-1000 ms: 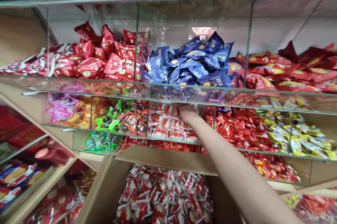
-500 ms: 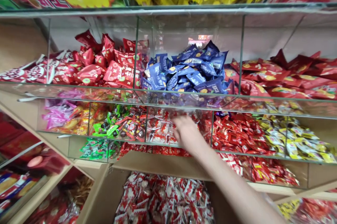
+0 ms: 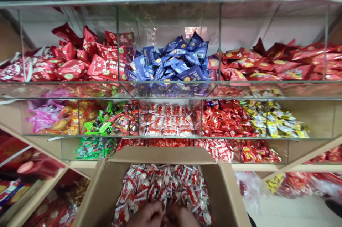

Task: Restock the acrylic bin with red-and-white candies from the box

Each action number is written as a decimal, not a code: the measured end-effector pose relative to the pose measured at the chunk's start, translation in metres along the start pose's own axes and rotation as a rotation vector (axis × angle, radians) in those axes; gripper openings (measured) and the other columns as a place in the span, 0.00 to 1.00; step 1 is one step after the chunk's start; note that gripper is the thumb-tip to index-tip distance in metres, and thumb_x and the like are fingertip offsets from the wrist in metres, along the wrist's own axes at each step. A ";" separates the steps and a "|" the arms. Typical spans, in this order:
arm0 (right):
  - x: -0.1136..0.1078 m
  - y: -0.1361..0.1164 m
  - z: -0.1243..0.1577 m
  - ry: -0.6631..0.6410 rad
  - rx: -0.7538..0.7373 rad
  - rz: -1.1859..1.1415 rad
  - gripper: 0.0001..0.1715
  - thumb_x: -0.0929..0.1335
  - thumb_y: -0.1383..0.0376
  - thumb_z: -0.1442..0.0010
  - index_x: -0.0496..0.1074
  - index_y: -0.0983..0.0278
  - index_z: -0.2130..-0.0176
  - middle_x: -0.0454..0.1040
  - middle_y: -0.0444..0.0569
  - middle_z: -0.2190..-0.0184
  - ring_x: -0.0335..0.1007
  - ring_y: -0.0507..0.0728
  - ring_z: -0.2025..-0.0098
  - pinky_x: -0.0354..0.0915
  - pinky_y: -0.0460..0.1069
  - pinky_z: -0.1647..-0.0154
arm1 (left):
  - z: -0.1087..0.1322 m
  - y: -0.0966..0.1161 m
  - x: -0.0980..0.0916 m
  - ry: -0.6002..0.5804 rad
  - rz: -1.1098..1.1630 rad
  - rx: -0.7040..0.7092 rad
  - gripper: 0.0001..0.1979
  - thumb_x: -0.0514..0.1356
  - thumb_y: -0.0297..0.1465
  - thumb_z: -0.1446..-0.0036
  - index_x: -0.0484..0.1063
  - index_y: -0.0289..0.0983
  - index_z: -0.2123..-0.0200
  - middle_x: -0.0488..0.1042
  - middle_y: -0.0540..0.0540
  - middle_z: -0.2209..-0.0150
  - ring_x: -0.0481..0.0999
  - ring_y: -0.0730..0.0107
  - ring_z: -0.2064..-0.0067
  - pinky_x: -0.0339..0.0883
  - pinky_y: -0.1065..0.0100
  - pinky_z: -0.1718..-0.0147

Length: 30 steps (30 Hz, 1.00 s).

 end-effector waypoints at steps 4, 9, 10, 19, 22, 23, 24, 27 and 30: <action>-0.040 -0.048 0.007 0.115 -0.009 -0.263 0.14 0.67 0.58 0.49 0.69 0.65 0.65 0.73 0.47 0.70 0.68 0.55 0.66 0.63 0.48 0.65 | 0.016 0.052 -0.042 0.286 0.267 0.092 0.08 0.50 0.27 0.49 0.60 0.36 0.78 0.62 0.54 0.78 0.64 0.74 0.71 0.57 0.72 0.70; -0.063 -0.081 0.007 0.207 -0.050 -0.704 0.13 0.71 0.61 0.55 0.67 0.63 0.70 0.73 0.43 0.74 0.69 0.51 0.72 0.65 0.47 0.68 | 0.027 0.099 -0.064 0.189 0.699 0.181 0.12 0.54 0.39 0.47 0.62 0.41 0.60 0.67 0.53 0.71 0.66 0.76 0.75 0.60 0.74 0.76; -0.063 -0.082 0.008 0.239 -0.055 -0.729 0.14 0.73 0.62 0.57 0.67 0.64 0.71 0.72 0.43 0.75 0.68 0.51 0.73 0.65 0.46 0.70 | 0.030 0.104 -0.066 0.203 0.651 0.209 0.13 0.56 0.38 0.48 0.64 0.41 0.59 0.67 0.53 0.71 0.66 0.76 0.74 0.60 0.74 0.75; -0.064 -0.071 0.014 0.446 -0.126 -0.594 0.08 0.70 0.61 0.52 0.69 0.62 0.72 0.72 0.44 0.76 0.67 0.52 0.74 0.64 0.46 0.74 | 0.028 0.104 -0.064 0.335 0.996 0.246 0.09 0.61 0.33 0.51 0.72 0.38 0.65 0.74 0.49 0.67 0.71 0.69 0.63 0.63 0.69 0.61; -0.082 -0.087 0.023 0.624 -0.328 -0.238 0.03 0.68 0.67 0.49 0.70 0.60 0.70 0.73 0.47 0.69 0.69 0.55 0.66 0.66 0.48 0.68 | 0.026 0.113 -0.064 0.279 1.174 0.216 0.14 0.60 0.35 0.50 0.69 0.39 0.58 0.73 0.46 0.61 0.71 0.68 0.62 0.65 0.69 0.65; -0.086 -0.094 0.028 0.674 -0.405 -0.112 0.06 0.67 0.69 0.49 0.71 0.59 0.68 0.73 0.48 0.66 0.69 0.55 0.64 0.66 0.49 0.65 | 0.027 0.117 -0.065 0.257 1.198 0.218 0.16 0.59 0.36 0.49 0.68 0.40 0.56 0.73 0.45 0.59 0.71 0.69 0.62 0.65 0.70 0.67; -0.089 -0.101 0.032 0.711 -0.469 -0.006 0.09 0.67 0.71 0.49 0.71 0.59 0.66 0.72 0.49 0.65 0.69 0.55 0.62 0.66 0.49 0.64 | 0.028 0.121 -0.067 0.241 1.203 0.229 0.18 0.59 0.35 0.49 0.66 0.40 0.54 0.72 0.45 0.58 0.71 0.69 0.61 0.65 0.70 0.66; -0.089 -0.109 0.038 0.739 -0.518 0.075 0.14 0.66 0.72 0.49 0.71 0.57 0.62 0.71 0.50 0.60 0.68 0.56 0.58 0.66 0.50 0.60 | 0.032 0.129 -0.072 0.244 1.143 0.287 0.18 0.61 0.30 0.51 0.66 0.41 0.54 0.72 0.45 0.56 0.70 0.70 0.58 0.64 0.70 0.60; -0.087 -0.097 0.035 0.705 -0.345 -0.296 0.13 0.64 0.68 0.45 0.68 0.57 0.58 0.70 0.51 0.57 0.67 0.56 0.56 0.66 0.51 0.60 | 0.036 0.133 -0.076 0.278 1.070 0.359 0.21 0.61 0.25 0.51 0.65 0.43 0.53 0.70 0.48 0.53 0.70 0.71 0.56 0.64 0.70 0.58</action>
Point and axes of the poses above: each hand's wrist, its own z-axis away from the middle knuckle, its own x-axis out of the palm, y = z × x, the point moved 5 cm from there along -z, towards the middle knuckle
